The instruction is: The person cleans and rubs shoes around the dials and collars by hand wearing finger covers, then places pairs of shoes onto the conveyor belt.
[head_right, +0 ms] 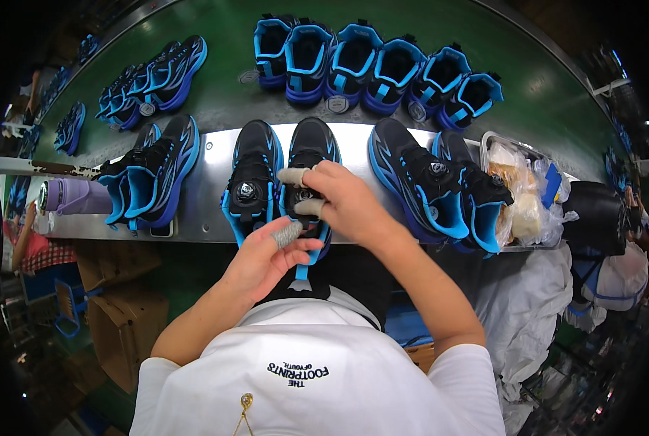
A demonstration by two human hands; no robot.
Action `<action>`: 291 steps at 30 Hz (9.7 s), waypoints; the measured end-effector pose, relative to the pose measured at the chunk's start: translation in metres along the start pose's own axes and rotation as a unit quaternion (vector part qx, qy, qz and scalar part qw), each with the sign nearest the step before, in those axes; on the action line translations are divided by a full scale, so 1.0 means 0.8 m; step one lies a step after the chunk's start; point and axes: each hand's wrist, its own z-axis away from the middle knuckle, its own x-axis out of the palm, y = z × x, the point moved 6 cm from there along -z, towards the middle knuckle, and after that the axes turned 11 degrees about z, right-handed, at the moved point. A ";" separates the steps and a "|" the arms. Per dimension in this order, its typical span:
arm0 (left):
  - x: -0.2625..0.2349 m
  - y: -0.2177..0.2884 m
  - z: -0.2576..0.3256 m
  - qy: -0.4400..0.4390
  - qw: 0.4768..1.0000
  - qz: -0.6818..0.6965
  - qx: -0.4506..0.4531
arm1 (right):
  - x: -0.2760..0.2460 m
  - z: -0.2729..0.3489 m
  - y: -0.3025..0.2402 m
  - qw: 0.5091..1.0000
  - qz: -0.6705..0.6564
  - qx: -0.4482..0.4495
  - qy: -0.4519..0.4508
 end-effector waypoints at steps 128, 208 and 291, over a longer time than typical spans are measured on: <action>-0.102 0.092 0.046 0.099 0.923 -0.264 0.262 | 0.051 -0.079 -0.050 0.991 -0.057 -0.078 -0.096; 0.015 0.165 -0.030 0.006 0.526 -0.681 0.509 | -0.063 0.010 -0.082 0.972 0.217 -0.017 0.093; 0.022 0.139 -0.057 -0.037 0.650 -0.670 0.357 | -0.006 0.025 -0.007 0.994 0.105 -0.015 -0.001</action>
